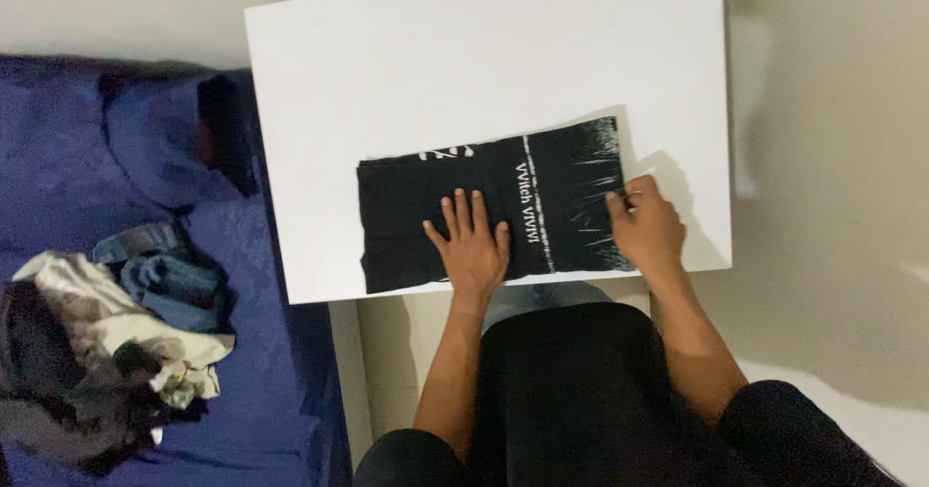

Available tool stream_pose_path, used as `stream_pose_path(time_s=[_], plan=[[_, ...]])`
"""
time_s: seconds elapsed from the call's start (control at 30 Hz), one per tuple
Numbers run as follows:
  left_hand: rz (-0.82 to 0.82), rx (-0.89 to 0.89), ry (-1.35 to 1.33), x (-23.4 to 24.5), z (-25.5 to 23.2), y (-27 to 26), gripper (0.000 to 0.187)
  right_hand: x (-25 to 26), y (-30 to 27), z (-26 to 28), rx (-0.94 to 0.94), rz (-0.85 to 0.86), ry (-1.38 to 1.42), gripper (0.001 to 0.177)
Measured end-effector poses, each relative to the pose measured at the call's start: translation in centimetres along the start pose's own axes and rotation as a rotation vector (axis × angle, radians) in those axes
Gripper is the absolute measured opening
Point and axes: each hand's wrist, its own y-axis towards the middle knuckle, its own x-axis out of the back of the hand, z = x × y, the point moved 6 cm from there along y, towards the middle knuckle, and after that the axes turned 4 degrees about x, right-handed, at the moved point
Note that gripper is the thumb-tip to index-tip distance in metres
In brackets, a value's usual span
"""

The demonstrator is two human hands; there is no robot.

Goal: The person takes a shirt from a pile on a bed, spreads it on a small white table, and folds it. The person then picks up the folded shirt and places it on a shelf inside a closet.

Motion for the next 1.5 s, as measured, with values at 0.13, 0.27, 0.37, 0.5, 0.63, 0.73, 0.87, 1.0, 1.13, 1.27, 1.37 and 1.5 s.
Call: stream_pose_path(time_s=[0.13, 0.27, 0.37, 0.5, 0.63, 0.73, 0.87, 1.0, 1.13, 1.27, 1.37, 1.5], plan=[[-0.033, -0.086, -0.109, -0.6, -3.8, -0.4, 0.057, 5.3, -0.7, 0.0, 0.004, -0.092, 0.037, 0.032], [-0.059, -0.154, -0.141, -0.9, -7.4, -0.8, 0.05, 8.3, -1.6, 1.6, -0.045, -0.029, 0.347, 0.025], [-0.046, -0.172, -0.191, -0.1, -9.2, -0.6, 0.048, 8.1, -1.6, 4.1, 0.048, 0.022, 0.413, 0.022], [0.062, -0.159, -0.216, 0.1, -8.3, 0.2, 0.049, 5.3, -2.2, 8.8, 0.249, 0.042, 0.519, 0.024], [-0.032, -0.003, -0.659, 1.9, -4.4, 0.4, 0.039, 4.2, -3.3, 13.3, 0.364, 0.052, 0.492, 0.026], [0.079, 0.256, -1.203, 2.0, 0.5, 0.4, 0.047, 2.0, -3.9, 16.1, 0.423, 0.105, 0.367, 0.028], [0.309, 0.328, -1.514, 3.9, 3.5, -0.5, 0.046, -2.0, -4.9, 19.2, 0.486, 0.243, 0.175, 0.024], [0.404, 0.382, -1.525, 4.4, 4.7, -0.2, 0.037, -5.8, -5.2, 19.3, 0.629, 0.322, 0.032, 0.028], [0.395, 0.41, -1.261, 5.3, 5.0, -0.2, 0.03, -8.2, -4.7, 16.7, 0.832, 0.269, 0.015, 0.026], [0.229, 0.441, -1.007, 5.9, 5.5, 0.2, 0.029, -9.3, -4.1, 13.9, 0.848, 0.26, -0.115, 0.035], [0.011, 0.34, -0.567, 7.1, 5.3, -0.3, 0.032, -9.1, -3.6, 12.8, 0.863, 0.172, -0.173, 0.039], [0.101, 0.407, -0.279, 6.1, 5.5, -0.8, 0.044, -9.6, -2.9, 12.2, 0.849, 0.093, -0.297, 0.054]])
